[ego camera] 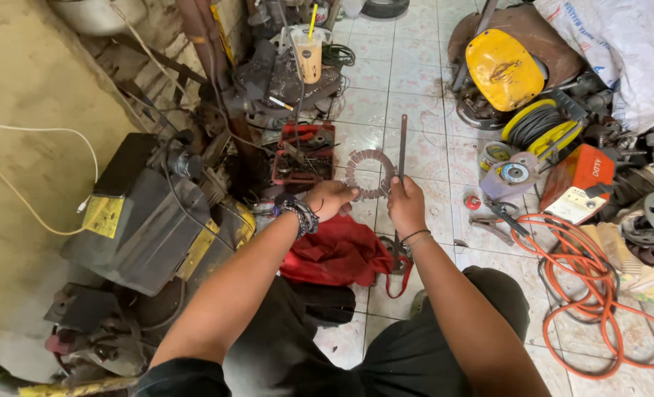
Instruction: The person holds a circular metal component with a red cloth in their left hand and uses a metal file in their right hand to smooth the edges of the component. They rotate the object periodically to file different sections of the rim.
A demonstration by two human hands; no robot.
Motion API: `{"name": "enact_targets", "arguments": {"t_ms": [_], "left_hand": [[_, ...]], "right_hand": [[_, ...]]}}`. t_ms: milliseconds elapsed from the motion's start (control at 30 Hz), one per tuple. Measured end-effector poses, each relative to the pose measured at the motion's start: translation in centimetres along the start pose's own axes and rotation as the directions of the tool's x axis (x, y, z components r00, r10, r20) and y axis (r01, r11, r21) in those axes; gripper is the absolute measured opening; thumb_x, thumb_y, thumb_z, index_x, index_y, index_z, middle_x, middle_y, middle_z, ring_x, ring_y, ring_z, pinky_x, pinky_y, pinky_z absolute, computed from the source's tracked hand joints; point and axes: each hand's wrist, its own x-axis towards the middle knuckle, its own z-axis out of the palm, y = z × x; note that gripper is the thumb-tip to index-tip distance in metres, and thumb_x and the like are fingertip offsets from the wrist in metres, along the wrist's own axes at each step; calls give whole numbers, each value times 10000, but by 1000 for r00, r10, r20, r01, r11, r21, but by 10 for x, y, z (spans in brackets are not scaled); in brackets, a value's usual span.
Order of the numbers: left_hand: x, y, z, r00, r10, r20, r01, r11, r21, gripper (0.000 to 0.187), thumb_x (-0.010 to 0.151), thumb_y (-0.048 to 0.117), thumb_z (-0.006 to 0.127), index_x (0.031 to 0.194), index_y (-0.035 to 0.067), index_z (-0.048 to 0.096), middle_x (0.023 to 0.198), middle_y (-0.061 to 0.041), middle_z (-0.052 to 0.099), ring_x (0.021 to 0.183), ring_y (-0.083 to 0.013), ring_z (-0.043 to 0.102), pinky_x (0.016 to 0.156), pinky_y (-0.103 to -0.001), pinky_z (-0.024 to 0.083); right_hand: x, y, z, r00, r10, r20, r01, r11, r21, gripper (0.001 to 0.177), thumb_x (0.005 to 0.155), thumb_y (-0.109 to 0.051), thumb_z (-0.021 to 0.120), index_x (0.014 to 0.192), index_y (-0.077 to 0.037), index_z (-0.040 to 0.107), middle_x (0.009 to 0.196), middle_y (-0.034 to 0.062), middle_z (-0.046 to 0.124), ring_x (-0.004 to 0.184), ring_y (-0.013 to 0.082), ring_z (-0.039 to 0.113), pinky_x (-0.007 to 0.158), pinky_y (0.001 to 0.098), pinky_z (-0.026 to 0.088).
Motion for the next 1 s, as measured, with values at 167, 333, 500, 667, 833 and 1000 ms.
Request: {"name": "enact_targets", "arguments": {"t_ms": [167, 333, 500, 667, 833, 1000], "left_hand": [[-3, -1, -15, 998, -21, 65, 23, 999, -34, 394, 921, 403, 716, 777, 39, 761, 737, -122, 764, 635, -172, 763, 567, -265, 605], [-14, 12, -22, 991, 10, 133, 39, 931, -363, 412, 891, 375, 811, 950, -30, 760, 804, -178, 757, 716, -221, 778, 658, -303, 627], [-23, 25, -26, 999, 44, 23, -23, 816, -578, 452, 939, 322, 772, 1087, -100, 705, 886, -270, 751, 801, -312, 776, 749, -402, 636], [51, -70, 12, 977, 116, -180, -213, 633, -744, 523, 983, 442, 687, 1204, -29, 739, 974, -120, 780, 911, -182, 755, 747, -295, 628], [-7, 14, 19, 957, -38, -287, -213, 579, -787, 377, 956, 231, 774, 1007, -138, 715, 910, -334, 730, 798, -398, 761, 725, -489, 642], [15, -58, 44, 926, -48, -376, -301, 509, -807, 269, 1014, 183, 689, 1017, -87, 692, 927, -324, 740, 834, -382, 769, 768, -440, 640]], "right_hand": [[-6, -3, 18, 1000, 8, -21, -9, 999, -39, 318, 1082, -211, 469, 793, -122, 565, 544, -35, 398, 400, 53, 419, 328, 177, 316], [4, -25, 28, 996, 76, 56, -75, 997, -21, 262, 1074, -221, 489, 857, -109, 586, 546, -50, 351, 382, 44, 380, 304, 184, 311], [16, -53, 51, 979, 103, 176, -99, 995, -27, 275, 1074, -229, 525, 853, -74, 575, 556, -6, 388, 411, 78, 433, 315, 197, 332], [13, -50, 57, 982, 95, 163, -96, 995, -4, 286, 1101, -220, 467, 861, -84, 544, 565, -3, 368, 419, 75, 426, 335, 182, 323], [29, -64, 48, 974, 29, 226, -17, 998, -55, 291, 1115, -191, 444, 870, -79, 555, 585, 9, 406, 473, 70, 492, 355, 185, 366], [12, -76, 43, 931, 52, 360, -2, 990, -140, 393, 1146, -290, 382, 906, -71, 603, 621, 7, 392, 498, 90, 398, 411, 215, 359]]}}
